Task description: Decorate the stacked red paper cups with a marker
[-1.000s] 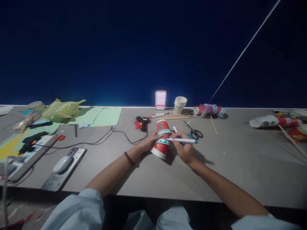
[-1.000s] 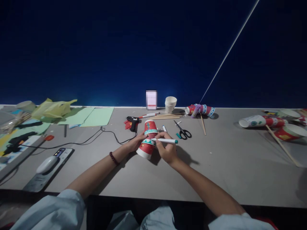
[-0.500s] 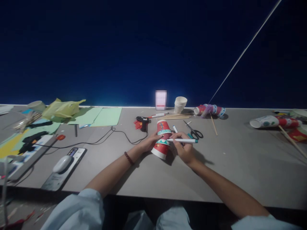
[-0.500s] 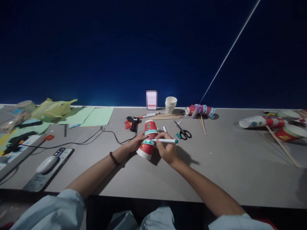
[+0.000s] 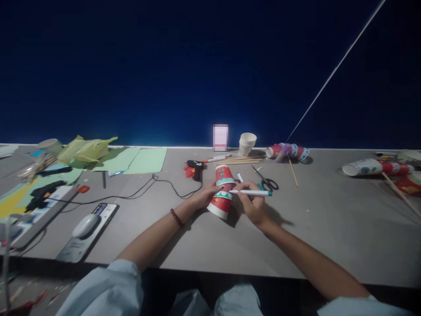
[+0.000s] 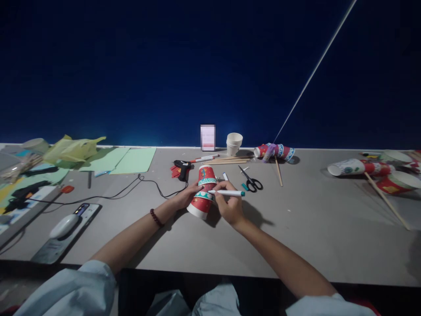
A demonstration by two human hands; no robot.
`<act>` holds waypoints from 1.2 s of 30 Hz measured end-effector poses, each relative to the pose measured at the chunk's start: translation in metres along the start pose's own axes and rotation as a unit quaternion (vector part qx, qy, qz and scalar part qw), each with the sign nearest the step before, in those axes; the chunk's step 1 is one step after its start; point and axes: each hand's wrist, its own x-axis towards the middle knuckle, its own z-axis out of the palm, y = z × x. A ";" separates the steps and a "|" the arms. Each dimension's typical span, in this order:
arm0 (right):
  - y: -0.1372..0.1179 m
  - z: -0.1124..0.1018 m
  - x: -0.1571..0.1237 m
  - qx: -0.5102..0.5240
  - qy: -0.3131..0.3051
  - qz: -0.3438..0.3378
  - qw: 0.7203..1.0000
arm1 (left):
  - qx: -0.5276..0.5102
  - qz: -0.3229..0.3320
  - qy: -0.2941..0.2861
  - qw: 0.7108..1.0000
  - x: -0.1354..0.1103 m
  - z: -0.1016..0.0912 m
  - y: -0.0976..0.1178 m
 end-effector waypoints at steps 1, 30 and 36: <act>0.000 0.000 0.000 -0.001 -0.001 0.000 1.000 | 0.000 -0.001 0.001 1.000 0.000 0.000 0.000; 0.002 0.000 0.000 -0.015 -0.003 -0.004 1.000 | 0.013 0.003 -0.002 1.000 0.000 0.000 0.000; 0.002 0.000 0.001 -0.011 0.000 0.001 1.000 | 0.016 0.004 -0.008 1.000 0.001 -0.001 0.000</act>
